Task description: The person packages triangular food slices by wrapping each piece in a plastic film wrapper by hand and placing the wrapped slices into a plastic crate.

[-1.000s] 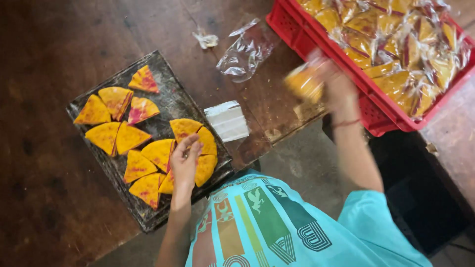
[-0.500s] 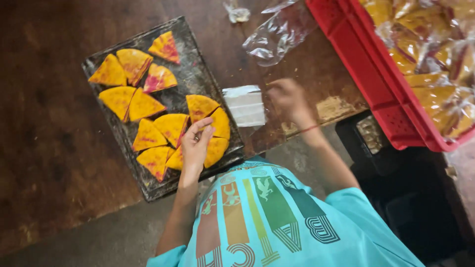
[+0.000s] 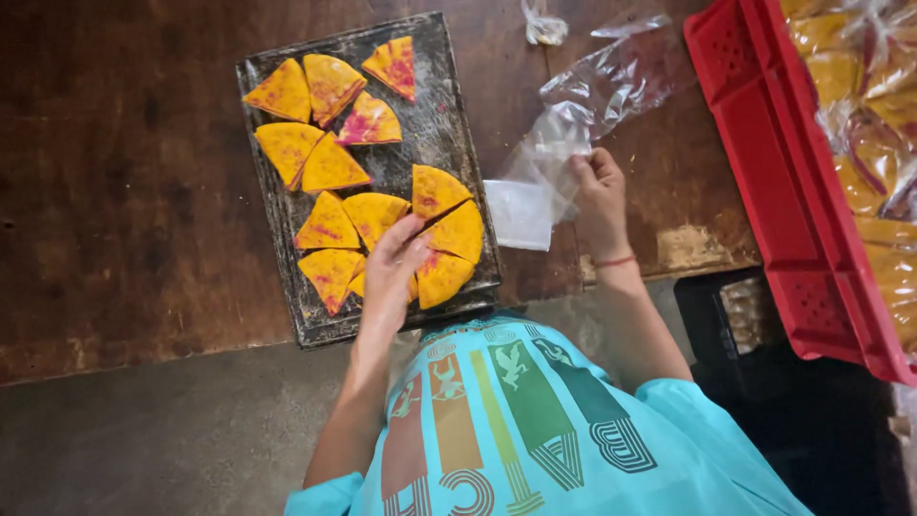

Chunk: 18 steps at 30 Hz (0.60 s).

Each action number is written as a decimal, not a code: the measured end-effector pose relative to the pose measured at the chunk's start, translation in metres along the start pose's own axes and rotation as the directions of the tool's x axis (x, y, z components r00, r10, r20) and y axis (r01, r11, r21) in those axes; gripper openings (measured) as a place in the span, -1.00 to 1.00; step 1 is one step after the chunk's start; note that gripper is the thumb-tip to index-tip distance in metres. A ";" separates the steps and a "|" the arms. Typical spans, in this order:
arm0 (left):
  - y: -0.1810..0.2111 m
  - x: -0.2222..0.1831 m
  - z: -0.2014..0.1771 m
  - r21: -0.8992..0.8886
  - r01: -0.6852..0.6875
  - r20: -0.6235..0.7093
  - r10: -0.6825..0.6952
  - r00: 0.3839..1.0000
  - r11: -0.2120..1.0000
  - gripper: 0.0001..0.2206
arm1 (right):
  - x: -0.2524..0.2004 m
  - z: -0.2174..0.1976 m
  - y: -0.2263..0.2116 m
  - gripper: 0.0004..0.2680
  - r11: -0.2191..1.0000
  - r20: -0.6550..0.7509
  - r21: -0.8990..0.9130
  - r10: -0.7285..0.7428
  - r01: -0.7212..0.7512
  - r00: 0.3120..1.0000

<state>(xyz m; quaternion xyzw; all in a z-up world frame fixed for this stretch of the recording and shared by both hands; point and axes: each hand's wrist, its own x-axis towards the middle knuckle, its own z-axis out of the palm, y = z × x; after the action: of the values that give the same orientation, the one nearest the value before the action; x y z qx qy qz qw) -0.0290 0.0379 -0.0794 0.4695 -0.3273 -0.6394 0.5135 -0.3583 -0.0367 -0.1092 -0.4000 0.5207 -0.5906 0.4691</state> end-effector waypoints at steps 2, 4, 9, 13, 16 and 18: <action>0.003 0.009 0.014 -0.102 0.058 0.094 -0.049 0.994 0.993 -0.47 | -0.005 0.009 -0.031 -0.93 0.948 0.106 0.291 0.103 -0.130 0.989; 0.003 0.021 0.032 -0.166 0.095 0.183 -0.064 0.981 0.982 -0.37 | -0.012 0.024 -0.053 -0.95 0.928 0.136 0.341 0.108 -0.149 0.985; -0.010 0.044 0.079 -0.162 0.110 0.331 -0.051 0.942 0.981 -0.27 | -0.032 0.047 -0.089 -0.96 0.914 0.151 0.350 0.161 -0.206 0.975; -0.029 0.042 0.103 -0.082 -0.057 0.177 0.071 0.982 0.995 -0.44 | -0.036 0.048 -0.078 -0.93 0.979 0.044 0.202 0.011 -0.020 0.999; -0.043 0.044 0.109 -0.157 -0.008 0.098 0.023 0.995 0.988 -0.70 | -0.038 0.046 -0.063 -0.91 0.994 0.004 0.065 -0.084 0.083 0.996; -0.046 0.054 0.111 -0.269 0.065 0.042 -0.055 0.998 0.961 -0.80 | -0.038 0.045 -0.057 -0.92 0.995 -0.007 0.028 -0.091 0.091 0.996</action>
<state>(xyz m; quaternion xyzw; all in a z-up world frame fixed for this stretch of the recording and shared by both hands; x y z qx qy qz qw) -0.1511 -0.0090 -0.0969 0.3938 -0.2314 -0.7012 0.5475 -0.3137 -0.0097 -0.0461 -0.4151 0.4949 -0.6196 0.4459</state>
